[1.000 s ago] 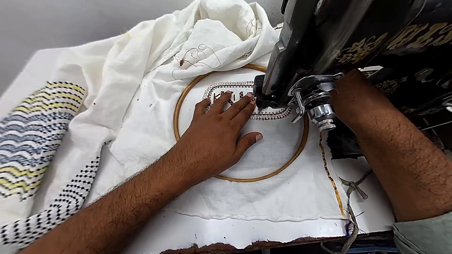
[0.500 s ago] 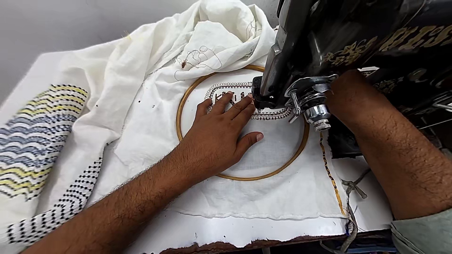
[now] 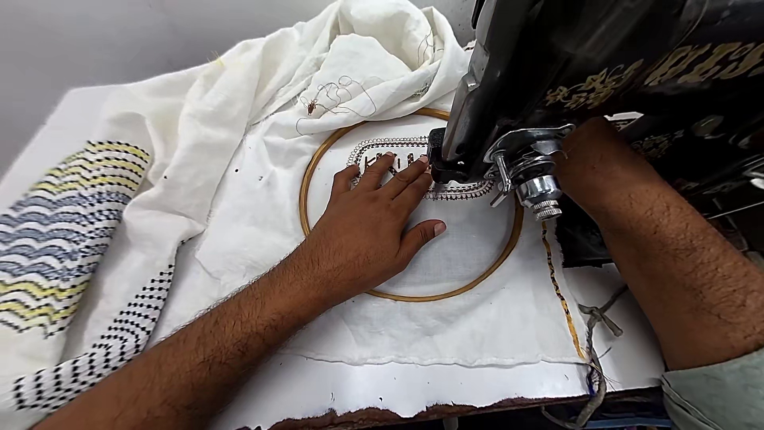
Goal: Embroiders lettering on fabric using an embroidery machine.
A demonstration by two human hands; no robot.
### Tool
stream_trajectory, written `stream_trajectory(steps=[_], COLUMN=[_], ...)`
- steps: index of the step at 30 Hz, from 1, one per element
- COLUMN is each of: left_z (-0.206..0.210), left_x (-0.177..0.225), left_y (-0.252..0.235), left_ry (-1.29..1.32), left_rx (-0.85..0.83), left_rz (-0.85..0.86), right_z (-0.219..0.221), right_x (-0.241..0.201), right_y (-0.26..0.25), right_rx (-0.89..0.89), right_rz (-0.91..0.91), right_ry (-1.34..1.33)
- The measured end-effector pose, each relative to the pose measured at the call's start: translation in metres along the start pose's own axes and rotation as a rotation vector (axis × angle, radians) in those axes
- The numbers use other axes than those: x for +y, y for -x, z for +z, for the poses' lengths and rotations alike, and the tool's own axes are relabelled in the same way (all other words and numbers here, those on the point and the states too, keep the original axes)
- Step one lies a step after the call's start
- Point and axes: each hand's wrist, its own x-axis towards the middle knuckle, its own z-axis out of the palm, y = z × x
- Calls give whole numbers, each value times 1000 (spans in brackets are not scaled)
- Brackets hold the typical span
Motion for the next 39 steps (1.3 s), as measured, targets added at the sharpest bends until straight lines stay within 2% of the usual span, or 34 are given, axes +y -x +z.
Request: stream_trajectory(steps=[4, 16, 20, 31, 39], left_z=[-2, -5, -5, 0, 4], left_x=[2, 5, 6, 5, 2], left_y=[0, 3, 3, 0, -3], left_ry=[9, 14, 11, 9, 16], left_rx=[-2, -16, -18, -1, 26], left_rz=[7, 10, 8, 14, 10], right_z=[5, -2, 3, -2, -6], right_x=[10, 0, 9, 6, -3], right_y=[-2, 1, -2, -7, 0], right_rx=[75, 12, 68, 9, -50], right_rz=[-120, -36, -122, -82, 18], right_ry=[-31, 23, 23, 144, 121])
